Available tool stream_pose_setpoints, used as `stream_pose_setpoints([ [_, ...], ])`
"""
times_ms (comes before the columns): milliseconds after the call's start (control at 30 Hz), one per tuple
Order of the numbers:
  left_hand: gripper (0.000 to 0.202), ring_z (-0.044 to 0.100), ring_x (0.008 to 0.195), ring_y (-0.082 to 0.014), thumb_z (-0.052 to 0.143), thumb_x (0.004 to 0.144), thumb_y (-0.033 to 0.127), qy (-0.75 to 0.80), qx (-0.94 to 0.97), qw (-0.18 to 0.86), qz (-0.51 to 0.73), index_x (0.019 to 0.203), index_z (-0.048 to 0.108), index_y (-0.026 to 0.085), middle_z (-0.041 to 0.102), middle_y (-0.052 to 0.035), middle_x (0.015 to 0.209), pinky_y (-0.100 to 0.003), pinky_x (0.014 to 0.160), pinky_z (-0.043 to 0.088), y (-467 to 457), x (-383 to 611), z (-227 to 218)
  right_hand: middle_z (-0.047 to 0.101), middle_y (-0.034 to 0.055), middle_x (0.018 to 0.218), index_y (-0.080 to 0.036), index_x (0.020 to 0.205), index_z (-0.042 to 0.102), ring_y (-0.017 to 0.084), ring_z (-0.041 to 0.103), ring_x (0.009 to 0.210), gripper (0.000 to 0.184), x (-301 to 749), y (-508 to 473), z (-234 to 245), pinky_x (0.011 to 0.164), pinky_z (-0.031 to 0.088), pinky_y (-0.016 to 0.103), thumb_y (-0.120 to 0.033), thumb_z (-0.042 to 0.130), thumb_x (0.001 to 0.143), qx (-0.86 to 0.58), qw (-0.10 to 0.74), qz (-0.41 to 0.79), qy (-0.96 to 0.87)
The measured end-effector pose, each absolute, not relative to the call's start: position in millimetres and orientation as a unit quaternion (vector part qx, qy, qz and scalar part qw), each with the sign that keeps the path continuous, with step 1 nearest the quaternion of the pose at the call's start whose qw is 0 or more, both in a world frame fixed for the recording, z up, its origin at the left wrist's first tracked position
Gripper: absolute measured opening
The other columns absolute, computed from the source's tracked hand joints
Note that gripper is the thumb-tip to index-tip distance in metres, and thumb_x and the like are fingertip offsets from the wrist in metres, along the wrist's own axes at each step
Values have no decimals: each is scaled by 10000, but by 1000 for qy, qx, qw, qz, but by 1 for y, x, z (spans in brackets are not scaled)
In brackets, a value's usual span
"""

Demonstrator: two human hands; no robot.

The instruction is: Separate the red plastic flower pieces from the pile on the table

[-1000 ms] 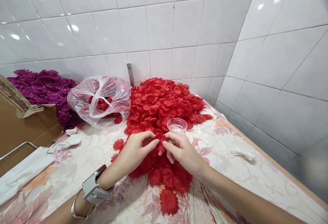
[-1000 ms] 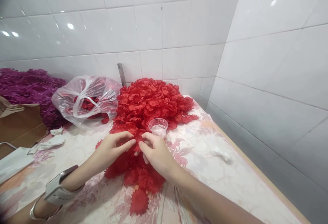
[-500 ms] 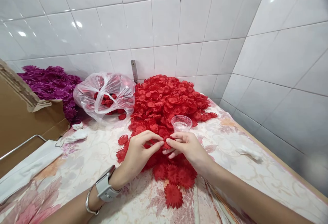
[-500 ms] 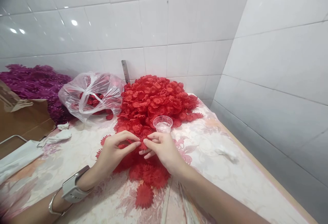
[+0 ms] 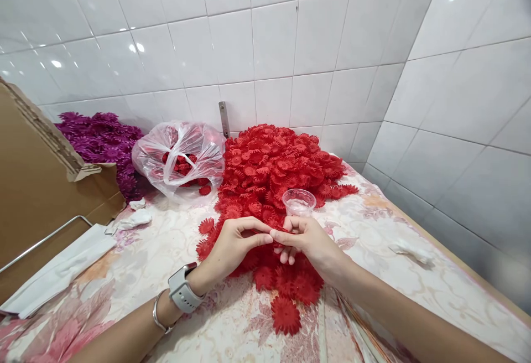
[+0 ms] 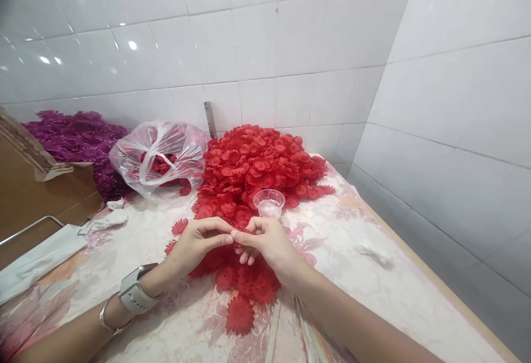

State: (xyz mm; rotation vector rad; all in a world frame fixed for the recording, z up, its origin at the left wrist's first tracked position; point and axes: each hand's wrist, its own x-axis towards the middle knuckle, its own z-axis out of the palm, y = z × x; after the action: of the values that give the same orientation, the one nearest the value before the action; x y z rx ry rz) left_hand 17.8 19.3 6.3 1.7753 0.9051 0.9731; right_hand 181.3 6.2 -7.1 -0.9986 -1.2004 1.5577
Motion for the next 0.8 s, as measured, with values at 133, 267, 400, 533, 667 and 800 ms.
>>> stream_pose_setpoints([
  [133, 84, 554, 635, -122, 656, 699, 222, 363, 702, 472, 390, 656, 667, 151, 637, 2, 651, -228, 636, 418, 17, 19, 8, 614, -18, 482, -168, 560, 390, 56, 520, 362, 418, 182, 5, -10, 356, 346, 143, -393, 738, 622, -373, 435, 664, -480],
  [267, 140, 544, 633, -122, 658, 691, 280, 367, 640, 546, 397, 680, 623, 145, 615, 4, 649, -234, 629, 410, 18, 23, 5, 643, 15, 550, -144, 615, 498, 75, 574, 447, 360, 181, 6, -9, 427, 413, 161, -422, 726, 633, -360, 439, 683, -460],
  [400, 220, 509, 586, -108, 687, 646, 326, 381, 562, 606, 415, 648, 564, 144, 572, 15, 601, -226, 588, 389, 20, 25, -3, 663, 39, 623, -117, 669, 593, 94, 619, 551, 301, 179, 5, -6, 564, 489, 194, -378, 738, 628, -356, 449, 699, -427],
  [533, 258, 478, 546, -81, 719, 595, 320, 388, 505, 645, 423, 626, 539, 137, 535, 30, 576, -204, 551, 362, 19, 26, -8, 650, 28, 605, -133, 650, 583, 128, 642, 594, 284, 175, 1, -5, 635, 517, 242, -359, 749, 609, -360, 475, 693, -406],
  [667, 242, 473, 530, -68, 731, 545, 241, 378, 467, 672, 431, 584, 517, 135, 496, 43, 556, -194, 552, 379, 17, 26, -7, 645, 18, 601, -153, 652, 540, 154, 653, 607, 300, 173, -1, -5, 690, 527, 305, -366, 746, 608, -356, 491, 688, -398],
  [800, 229, 540, 583, -90, 710, 550, 172, 368, 431, 686, 457, 622, 493, 157, 519, 38, 599, -218, 622, 442, 19, 25, -6, 623, 1, 601, -173, 643, 488, 170, 660, 669, 329, 175, 1, -4, 731, 522, 331, -377, 744, 613, -336, 509, 686, -396],
])
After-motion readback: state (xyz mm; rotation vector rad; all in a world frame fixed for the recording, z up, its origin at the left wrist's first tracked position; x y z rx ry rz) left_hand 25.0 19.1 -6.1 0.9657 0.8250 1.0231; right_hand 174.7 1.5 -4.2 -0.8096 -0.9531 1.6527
